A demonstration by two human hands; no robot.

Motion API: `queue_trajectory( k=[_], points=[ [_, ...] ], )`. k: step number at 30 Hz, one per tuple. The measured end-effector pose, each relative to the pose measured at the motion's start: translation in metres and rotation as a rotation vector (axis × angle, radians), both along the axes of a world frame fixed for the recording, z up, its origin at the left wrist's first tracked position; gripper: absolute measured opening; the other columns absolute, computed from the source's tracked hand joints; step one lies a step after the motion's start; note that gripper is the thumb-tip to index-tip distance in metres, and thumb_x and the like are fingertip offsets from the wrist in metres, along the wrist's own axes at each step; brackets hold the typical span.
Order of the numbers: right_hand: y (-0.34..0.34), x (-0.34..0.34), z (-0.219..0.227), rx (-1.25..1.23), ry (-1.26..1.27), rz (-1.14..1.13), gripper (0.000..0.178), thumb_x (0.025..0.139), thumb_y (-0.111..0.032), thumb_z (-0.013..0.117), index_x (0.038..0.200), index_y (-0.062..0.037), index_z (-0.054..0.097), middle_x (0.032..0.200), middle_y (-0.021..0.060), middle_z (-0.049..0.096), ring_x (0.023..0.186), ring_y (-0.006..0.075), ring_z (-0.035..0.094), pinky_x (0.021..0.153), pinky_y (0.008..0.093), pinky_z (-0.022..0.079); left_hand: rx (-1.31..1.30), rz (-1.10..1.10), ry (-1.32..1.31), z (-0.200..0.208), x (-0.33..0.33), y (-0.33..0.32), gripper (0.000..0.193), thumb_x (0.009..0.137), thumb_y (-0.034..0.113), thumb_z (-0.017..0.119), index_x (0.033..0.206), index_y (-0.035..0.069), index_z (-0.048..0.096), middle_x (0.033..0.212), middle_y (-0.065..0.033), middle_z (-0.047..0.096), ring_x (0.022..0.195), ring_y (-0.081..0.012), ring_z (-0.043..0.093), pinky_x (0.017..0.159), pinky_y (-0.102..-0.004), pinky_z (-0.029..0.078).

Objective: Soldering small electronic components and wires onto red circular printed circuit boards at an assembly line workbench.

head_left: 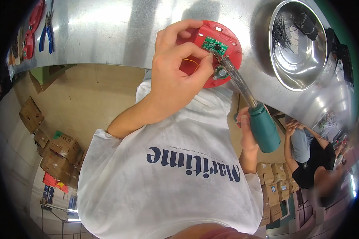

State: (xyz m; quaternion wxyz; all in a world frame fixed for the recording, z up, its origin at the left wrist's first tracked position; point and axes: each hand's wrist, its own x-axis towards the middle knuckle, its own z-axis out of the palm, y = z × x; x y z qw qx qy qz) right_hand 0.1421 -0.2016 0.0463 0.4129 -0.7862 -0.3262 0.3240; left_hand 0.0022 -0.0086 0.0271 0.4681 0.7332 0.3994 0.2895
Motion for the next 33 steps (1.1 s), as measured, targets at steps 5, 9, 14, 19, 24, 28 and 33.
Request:
queue_trajectory(
  k=[5, 9, 14, 19, 24, 28, 33],
  points=[
    [-0.015, 0.011, -0.008, 0.070, 0.179, 0.004, 0.022, 0.073, -0.006, 0.062, 0.092, 0.0008, 0.057, 0.081, 0.0114, 0.058, 0.062, 0.0190, 0.053, 0.056, 0.0287, 0.044, 0.013, 0.001, 0.016, 0.002, -0.001, 0.000, 0.004, 0.075, 0.001, 0.070, 0.075, 0.001, 0.066, 0.124, -0.0086, 0.056, 0.104, -0.0179, 0.050, 0.087, -0.0291, 0.044],
    [-0.018, 0.008, 0.001, 0.324, 0.485, -0.287, 0.039, 0.077, -0.016, 0.060, 0.109, 0.0023, 0.050, 0.096, 0.0185, 0.055, 0.068, 0.0227, 0.054, 0.057, 0.0295, 0.045, 0.001, -0.003, 0.046, 0.003, 0.000, 0.001, 0.004, 0.076, 0.001, 0.070, 0.075, 0.001, 0.066, 0.123, -0.0087, 0.056, 0.104, -0.0179, 0.050, 0.086, -0.0287, 0.045],
    [-0.037, 0.044, -0.010, 0.556, 0.377, -0.328, 0.037, 0.077, -0.017, 0.057, 0.105, 0.0046, 0.049, 0.096, 0.0183, 0.053, 0.069, 0.0239, 0.053, 0.061, 0.0319, 0.044, -0.037, -0.003, 0.059, 0.008, 0.000, 0.002, 0.004, 0.076, 0.001, 0.069, 0.075, 0.000, 0.066, 0.122, -0.0090, 0.055, 0.103, -0.0175, 0.049, 0.084, -0.0286, 0.046],
    [-0.050, 0.067, -0.018, 0.639, 0.347, -0.449, 0.029, 0.079, -0.017, 0.054, 0.098, 0.0042, 0.048, 0.101, 0.0184, 0.051, 0.073, 0.0233, 0.051, 0.068, 0.0320, 0.043, -0.089, 0.009, 0.048, 0.009, 0.002, 0.005, 0.005, 0.069, 0.005, 0.070, 0.069, 0.003, 0.065, 0.120, -0.0079, 0.056, 0.099, -0.0242, 0.050, 0.084, -0.0343, 0.045],
    [-0.047, 0.078, -0.033, 0.713, 0.431, -0.476, 0.029, 0.080, -0.018, 0.055, 0.097, 0.0049, 0.051, 0.100, 0.0173, 0.051, 0.071, 0.0223, 0.050, 0.066, 0.0315, 0.042, -0.023, -0.075, 0.117, 0.015, -0.003, 0.012, 0.004, 0.075, 0.001, 0.069, 0.076, 0.000, 0.065, 0.121, -0.0087, 0.055, 0.094, -0.0159, 0.051, 0.081, -0.0273, 0.047],
    [-0.048, 0.079, -0.036, 0.749, 0.506, -0.505, 0.030, 0.080, -0.019, 0.055, 0.099, 0.0046, 0.054, 0.099, 0.0166, 0.051, 0.071, 0.0215, 0.049, 0.064, 0.0299, 0.042, -0.065, -0.143, 0.146, 0.025, -0.005, 0.015, 0.007, 0.077, 0.002, 0.069, 0.082, 0.000, 0.066, 0.120, -0.0097, 0.056, 0.093, -0.0167, 0.053, 0.083, -0.0291, 0.047],
    [-0.054, 0.083, -0.044, 0.811, 0.582, -0.519, 0.030, 0.081, -0.021, 0.054, 0.099, 0.0038, 0.053, 0.099, 0.0162, 0.051, 0.070, 0.0215, 0.049, 0.063, 0.0293, 0.042, -0.103, -0.280, 0.146, 0.040, -0.011, 0.033, 0.025, 0.079, 0.002, 0.068, 0.104, 0.002, 0.065, 0.118, -0.0106, 0.056, 0.095, -0.0179, 0.055, 0.082, -0.0304, 0.048]
  ],
)
